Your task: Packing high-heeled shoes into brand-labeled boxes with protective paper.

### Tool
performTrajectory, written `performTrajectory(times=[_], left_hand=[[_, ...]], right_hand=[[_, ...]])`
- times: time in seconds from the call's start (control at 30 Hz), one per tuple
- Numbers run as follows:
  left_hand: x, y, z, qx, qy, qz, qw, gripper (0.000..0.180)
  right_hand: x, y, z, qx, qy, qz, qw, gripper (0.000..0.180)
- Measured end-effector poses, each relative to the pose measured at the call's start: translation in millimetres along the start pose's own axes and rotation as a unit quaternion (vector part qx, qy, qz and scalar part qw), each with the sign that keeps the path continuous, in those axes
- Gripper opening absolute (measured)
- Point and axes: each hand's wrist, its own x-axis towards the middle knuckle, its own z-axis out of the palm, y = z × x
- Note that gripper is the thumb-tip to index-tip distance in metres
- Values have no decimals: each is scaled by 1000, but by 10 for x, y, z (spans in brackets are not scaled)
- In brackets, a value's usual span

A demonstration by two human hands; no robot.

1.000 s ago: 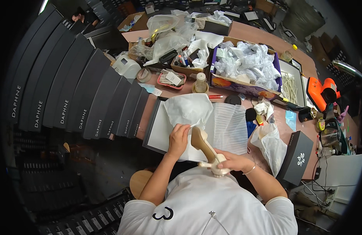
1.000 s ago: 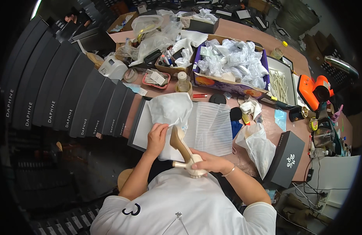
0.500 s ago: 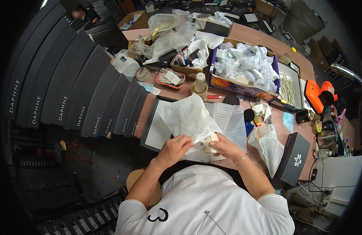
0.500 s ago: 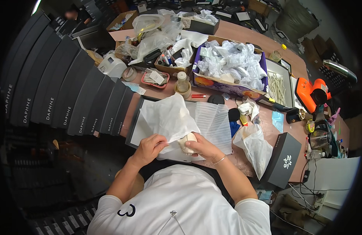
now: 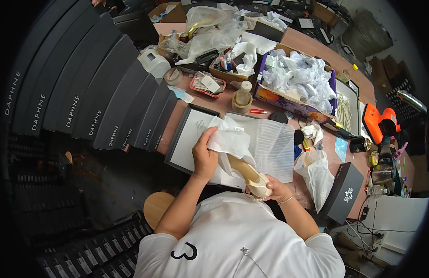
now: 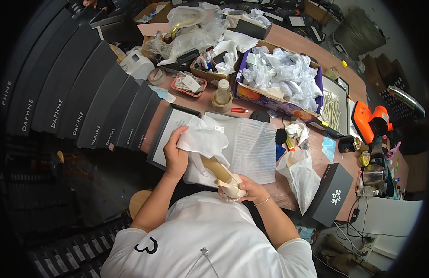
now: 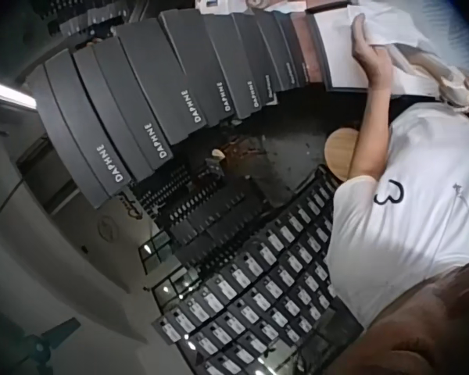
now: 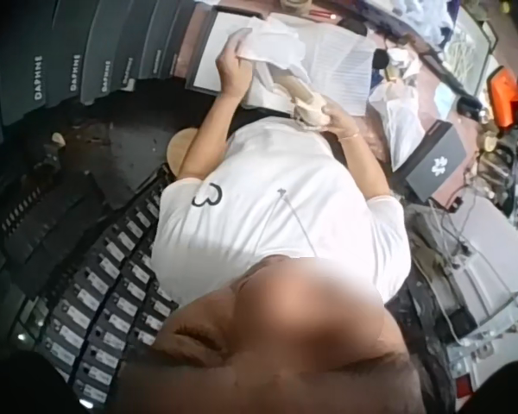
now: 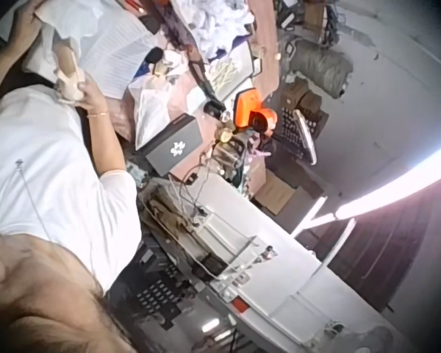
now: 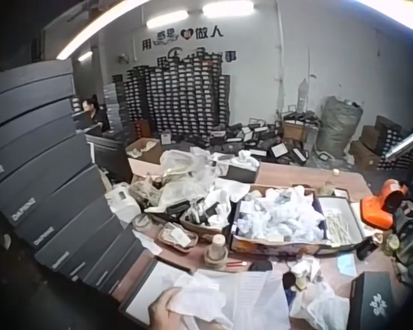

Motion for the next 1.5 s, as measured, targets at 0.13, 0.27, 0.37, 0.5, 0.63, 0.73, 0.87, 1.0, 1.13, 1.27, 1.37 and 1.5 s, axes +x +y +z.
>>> performTrajectory(times=[0.13,0.27,0.37,0.5,0.63,0.73,0.87,1.0,1.13,1.27,1.37,1.5], left_hand=[[63,314,-84,158,-101,131,973,27],[-77,455,-79,112,-138,119,977,26],[-222,615,-163,87,-166,201,961,40],[-455,735,-29,67,-209,308,926,50],[-408,715,42,33,-185,288,939,54],[-610,651,-23,38,-211,247,945,54],[-588,390,-40,-45,-62,24,997,38],[-240,209,-236,-224,23,-150,963,26],[-305,169,-234,-242,16,-170,955,24],[-380,373,-429,-77,-237,-130,960,23],[-295,533,-447,61,-460,-54,884,29],[-825,-147,-910,-239,-22,-262,935,64]], right_hand=[[-32,-48,58,54,-38,-23,998,87],[-14,-140,202,9,-9,-51,999,82],[61,-299,535,-44,78,-43,995,65],[352,-156,858,84,192,-120,971,41],[687,309,292,-191,288,-259,902,42],[704,29,272,-404,226,-254,849,46],[641,-364,618,-770,200,-239,557,48],[411,-677,1381,-839,104,-45,532,34],[111,-817,1227,-908,16,-25,418,25],[191,-906,1273,-846,130,-264,445,14],[411,-744,760,-595,126,-194,770,14],[787,-632,1056,-558,41,-227,797,15]])
